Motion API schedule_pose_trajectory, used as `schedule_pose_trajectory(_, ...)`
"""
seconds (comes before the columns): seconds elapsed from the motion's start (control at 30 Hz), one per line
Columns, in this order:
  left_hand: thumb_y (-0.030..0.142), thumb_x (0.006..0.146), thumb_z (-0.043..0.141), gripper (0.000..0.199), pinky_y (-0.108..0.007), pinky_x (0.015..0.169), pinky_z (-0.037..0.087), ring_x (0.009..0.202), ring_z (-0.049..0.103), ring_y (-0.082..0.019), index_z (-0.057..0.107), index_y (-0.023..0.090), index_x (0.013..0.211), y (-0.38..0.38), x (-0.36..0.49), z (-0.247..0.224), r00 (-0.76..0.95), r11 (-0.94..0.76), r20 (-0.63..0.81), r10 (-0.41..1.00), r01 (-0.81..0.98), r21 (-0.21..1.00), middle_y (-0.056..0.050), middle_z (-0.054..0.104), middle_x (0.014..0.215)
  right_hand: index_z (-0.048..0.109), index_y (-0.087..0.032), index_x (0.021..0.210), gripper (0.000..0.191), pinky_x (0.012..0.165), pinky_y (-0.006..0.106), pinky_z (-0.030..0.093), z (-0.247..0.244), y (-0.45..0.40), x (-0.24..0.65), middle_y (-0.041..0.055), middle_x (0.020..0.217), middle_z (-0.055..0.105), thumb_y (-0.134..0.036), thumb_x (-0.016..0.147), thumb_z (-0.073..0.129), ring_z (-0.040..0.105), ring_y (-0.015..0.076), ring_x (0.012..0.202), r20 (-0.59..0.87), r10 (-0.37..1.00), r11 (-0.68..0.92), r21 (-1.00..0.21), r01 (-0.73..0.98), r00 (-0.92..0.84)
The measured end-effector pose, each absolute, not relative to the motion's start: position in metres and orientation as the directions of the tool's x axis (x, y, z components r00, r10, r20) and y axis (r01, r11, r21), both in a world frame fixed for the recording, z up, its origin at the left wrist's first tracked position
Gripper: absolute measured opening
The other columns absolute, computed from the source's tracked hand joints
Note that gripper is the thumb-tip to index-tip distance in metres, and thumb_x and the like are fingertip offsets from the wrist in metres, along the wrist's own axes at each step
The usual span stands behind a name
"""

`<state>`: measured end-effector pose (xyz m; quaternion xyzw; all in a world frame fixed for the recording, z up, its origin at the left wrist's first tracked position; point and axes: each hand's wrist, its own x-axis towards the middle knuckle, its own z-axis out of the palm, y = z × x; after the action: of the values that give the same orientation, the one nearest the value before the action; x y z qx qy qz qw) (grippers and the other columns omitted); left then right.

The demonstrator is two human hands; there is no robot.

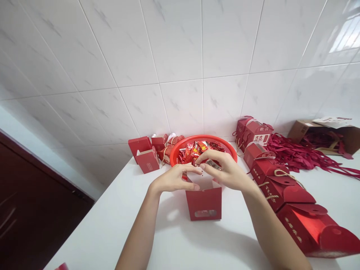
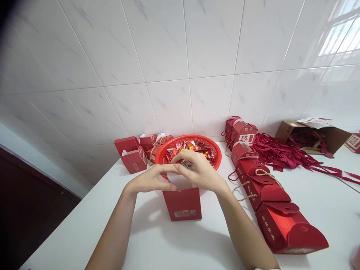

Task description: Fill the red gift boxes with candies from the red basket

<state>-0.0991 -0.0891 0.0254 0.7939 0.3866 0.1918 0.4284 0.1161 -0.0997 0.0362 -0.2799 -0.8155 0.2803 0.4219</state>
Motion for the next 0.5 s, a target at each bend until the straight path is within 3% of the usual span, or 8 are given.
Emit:
schedule_pose_trajectory(0.1, 0.032, 0.074, 0.079, 0.044, -0.033, 0.087, 0.055, 0.112, 0.065, -0.026, 0.073, 0.024, 0.118, -0.089, -0.099, 0.024, 0.626, -0.326, -0.03, 0.78, 0.446, 0.834, -0.006, 0.07, 0.127, 0.068, -0.02, 0.097, 0.022, 0.073, 0.028, 0.049, 0.037, -0.102, 0.115, 0.0036, 0.093, 0.071, -0.016, 0.095, 0.047, 0.064, 0.0161, 0.082, 0.483, 0.687, 0.646, -0.748, 0.153, -0.543)
schedule_pose_trajectory(0.2, 0.031, 0.077, 0.077, 0.044, -0.036, 0.089, 0.055, 0.111, 0.066, -0.026, 0.072, 0.024, 0.12, -0.088, -0.1, 0.022, 0.644, -0.334, -0.031, 0.764, 0.437, 0.835, -0.006, 0.07, 0.127, 0.069, -0.022, 0.101, 0.019, 0.083, 0.033, 0.052, 0.039, -0.103, 0.117, 0.0054, 0.104, 0.072, -0.021, 0.096, 0.05, 0.066, 0.0194, 0.095, 0.483, 0.639, 0.677, -0.723, 0.138, -0.599)
schedule_pose_trajectory(0.33, 0.037, 0.081, 0.075, 0.042, -0.035, 0.095, 0.052, 0.127, 0.058, -0.028, 0.071, 0.027, 0.122, -0.087, -0.104, 0.021, 0.637, -0.364, -0.023, 0.77, 0.468, 0.805, -0.006, 0.067, 0.134, 0.069, -0.024, 0.106, 0.017, 0.087, 0.035, 0.053, 0.045, -0.104, 0.13, 0.0063, 0.107, 0.072, -0.026, 0.096, 0.055, 0.066, 0.0218, 0.101, 0.557, 0.672, 0.703, -0.687, 0.185, -0.488)
schedule_pose_trajectory(0.5, 0.033, 0.079, 0.075, 0.045, -0.036, 0.095, 0.053, 0.124, 0.06, -0.028, 0.07, 0.027, 0.124, -0.088, -0.105, 0.023, 0.672, -0.445, -0.011, 0.74, 0.502, 0.741, -0.007, 0.067, 0.133, 0.071, -0.025, 0.111, 0.021, 0.089, 0.037, 0.055, 0.047, -0.104, 0.15, 0.0065, 0.114, 0.072, -0.033, 0.094, 0.06, 0.067, 0.0247, 0.107, 0.544, 0.737, 0.67, -0.668, 0.325, -0.401)
